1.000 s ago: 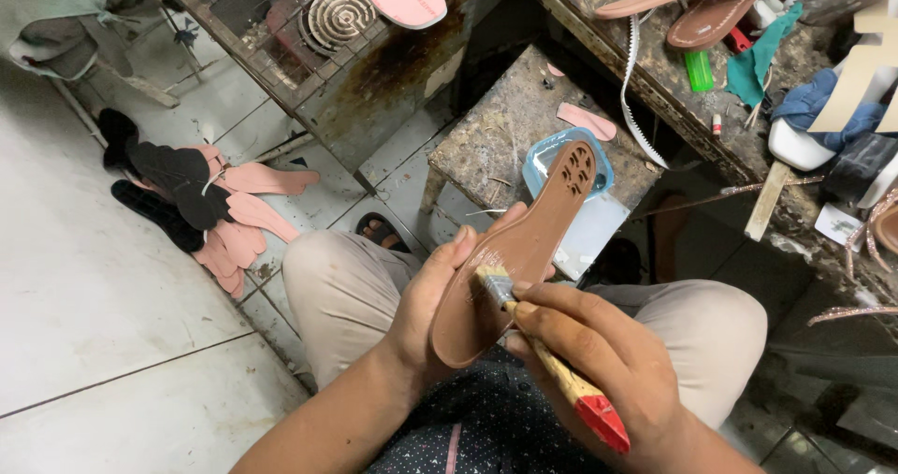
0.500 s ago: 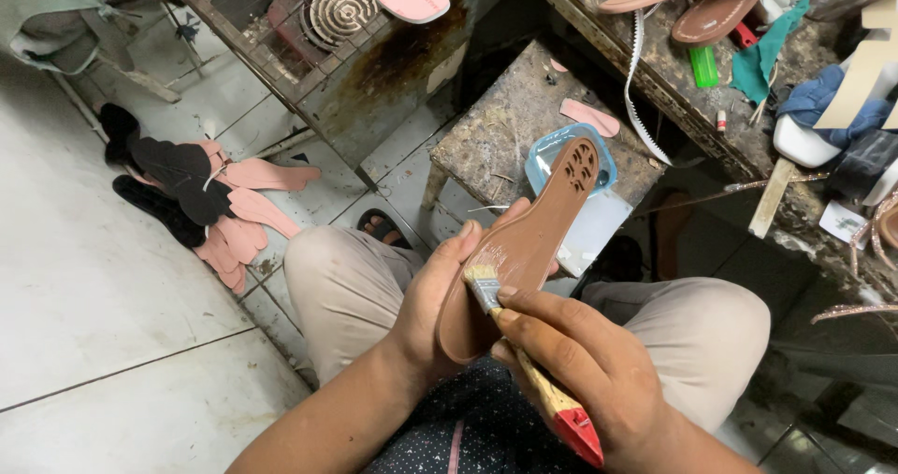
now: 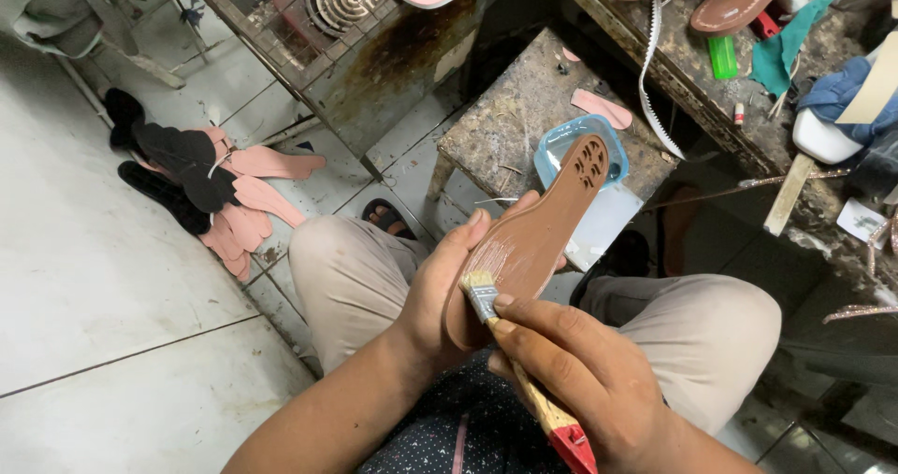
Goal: The person sits on the workshop floor and uses a brush to spread glue from a small container onto the underside of a shoe insole, working the liquid over the surface and into the perforated heel area, then reaches to a rack to place the finished insole with others and takes another insole to brush.
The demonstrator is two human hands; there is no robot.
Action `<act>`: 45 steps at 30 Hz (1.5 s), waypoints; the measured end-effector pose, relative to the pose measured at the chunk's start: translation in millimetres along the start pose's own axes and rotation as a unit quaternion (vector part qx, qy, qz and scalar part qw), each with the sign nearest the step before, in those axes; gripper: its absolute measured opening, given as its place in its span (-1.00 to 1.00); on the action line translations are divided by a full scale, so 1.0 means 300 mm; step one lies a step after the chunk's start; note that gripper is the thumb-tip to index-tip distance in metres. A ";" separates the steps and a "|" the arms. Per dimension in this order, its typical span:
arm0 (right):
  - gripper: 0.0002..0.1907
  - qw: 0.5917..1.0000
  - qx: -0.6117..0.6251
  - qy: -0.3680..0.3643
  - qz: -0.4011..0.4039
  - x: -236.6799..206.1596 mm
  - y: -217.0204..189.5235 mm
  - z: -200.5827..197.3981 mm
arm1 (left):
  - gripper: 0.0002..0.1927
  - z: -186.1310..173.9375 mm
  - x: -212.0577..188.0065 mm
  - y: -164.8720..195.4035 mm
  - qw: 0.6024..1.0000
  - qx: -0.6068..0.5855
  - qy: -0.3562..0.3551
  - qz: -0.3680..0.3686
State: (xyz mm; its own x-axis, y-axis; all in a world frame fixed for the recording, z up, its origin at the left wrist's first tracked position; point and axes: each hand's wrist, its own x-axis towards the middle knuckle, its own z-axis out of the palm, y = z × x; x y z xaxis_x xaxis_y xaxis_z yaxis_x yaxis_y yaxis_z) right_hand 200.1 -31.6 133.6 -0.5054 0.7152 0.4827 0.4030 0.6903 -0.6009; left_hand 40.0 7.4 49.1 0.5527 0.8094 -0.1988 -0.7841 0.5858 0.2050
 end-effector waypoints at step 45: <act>-0.64 1.000 -0.008 -0.009 0.006 0.001 0.012 -0.084 | -0.14 0.050 -0.069 0.012 0.994 0.071 -0.080 0.003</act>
State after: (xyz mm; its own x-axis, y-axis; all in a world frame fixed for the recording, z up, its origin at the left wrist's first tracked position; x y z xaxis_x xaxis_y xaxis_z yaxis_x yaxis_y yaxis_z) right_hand 220.6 -26.1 147.8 -0.5138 0.7216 0.4640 0.4219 0.6834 -0.5957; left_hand 30.2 -6.6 68.4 0.5945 0.8029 -0.0444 -0.7462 0.5714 0.3416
